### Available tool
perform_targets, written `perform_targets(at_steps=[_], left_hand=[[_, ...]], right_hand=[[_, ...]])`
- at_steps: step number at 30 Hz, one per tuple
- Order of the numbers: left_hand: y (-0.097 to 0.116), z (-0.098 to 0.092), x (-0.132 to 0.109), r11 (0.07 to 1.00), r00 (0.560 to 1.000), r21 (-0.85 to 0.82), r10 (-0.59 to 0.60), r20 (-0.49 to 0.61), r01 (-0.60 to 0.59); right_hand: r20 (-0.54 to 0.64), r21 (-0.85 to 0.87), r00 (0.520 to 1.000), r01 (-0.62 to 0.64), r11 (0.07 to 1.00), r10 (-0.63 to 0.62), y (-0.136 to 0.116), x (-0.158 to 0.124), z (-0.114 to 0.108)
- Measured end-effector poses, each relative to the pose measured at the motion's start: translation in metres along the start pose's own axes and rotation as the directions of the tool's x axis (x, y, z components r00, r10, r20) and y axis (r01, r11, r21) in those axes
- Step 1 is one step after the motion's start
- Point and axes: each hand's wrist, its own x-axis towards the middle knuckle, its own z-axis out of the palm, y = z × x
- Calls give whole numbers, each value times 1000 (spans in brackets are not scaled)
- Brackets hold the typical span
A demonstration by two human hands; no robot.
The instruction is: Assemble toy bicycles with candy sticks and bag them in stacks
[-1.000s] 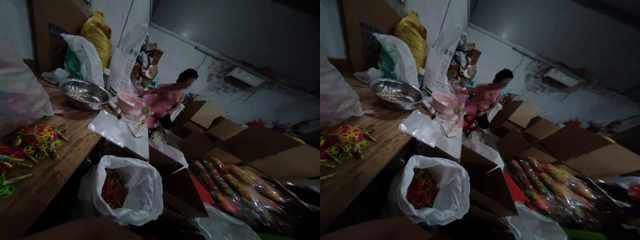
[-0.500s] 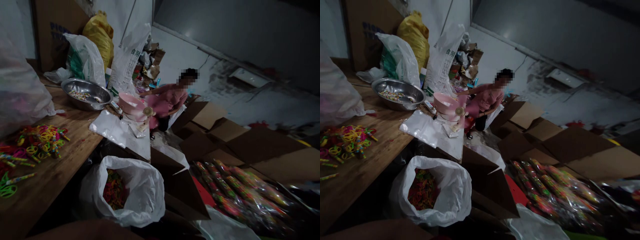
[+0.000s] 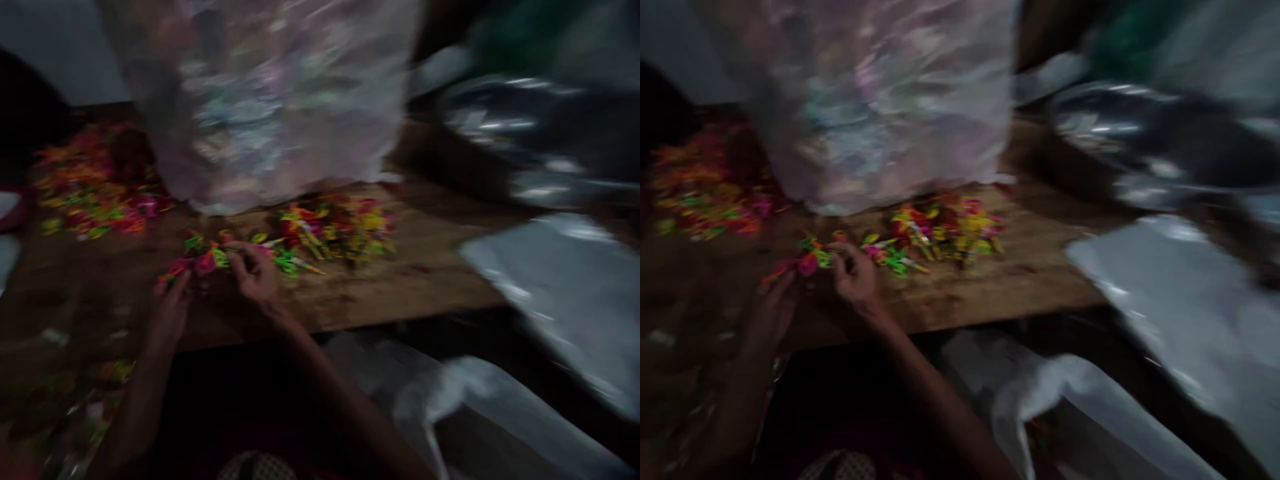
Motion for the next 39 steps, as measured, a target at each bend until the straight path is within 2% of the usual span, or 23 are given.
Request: perform_targets(at_steps=[1,3,7,13,19,22,25,27,32,35,39], left_hand=[[3,-17,-7,999,994,-9,32,-102,-33],[3,-32,-15,997,977,-43,48,-210,-58],[-1,-29,-20,995,980,-102,-6,-201,-15],[-6,-26,-21,999,959,-31,-39,-280,31],[-1,-27,-18,996,989,88,23,-144,-10],[1,-25,-23,989,993,147,42,-108,-26],[2,-20,-26,986,993,160,72,-89,-57],[1,-17,-26,988,994,143,72,-78,-60],[-2,-13,-19,1000,996,18,-23,-92,24],[-4,-15,-17,996,992,-29,-92,-88,89],[-5,-20,-18,997,995,-15,-80,-56,79]], right_hand=[[29,26,999,-17,1000,16,8,1,-1],[54,50,998,-28,998,26,17,2,-3],[69,22,997,-46,999,44,18,-10,-1],[123,-68,991,-53,996,62,19,-23,1],[291,-32,942,-162,986,165,0,-15,-22],[348,-18,917,-203,979,196,-11,-22,-23],[381,-10,902,-217,976,204,-10,-31,-19],[358,1,911,-218,976,203,-3,-32,-20],[179,31,965,-202,979,193,16,-21,-38],[153,55,959,-248,967,238,19,-17,-45],[185,75,933,-328,942,310,22,-18,-41]])
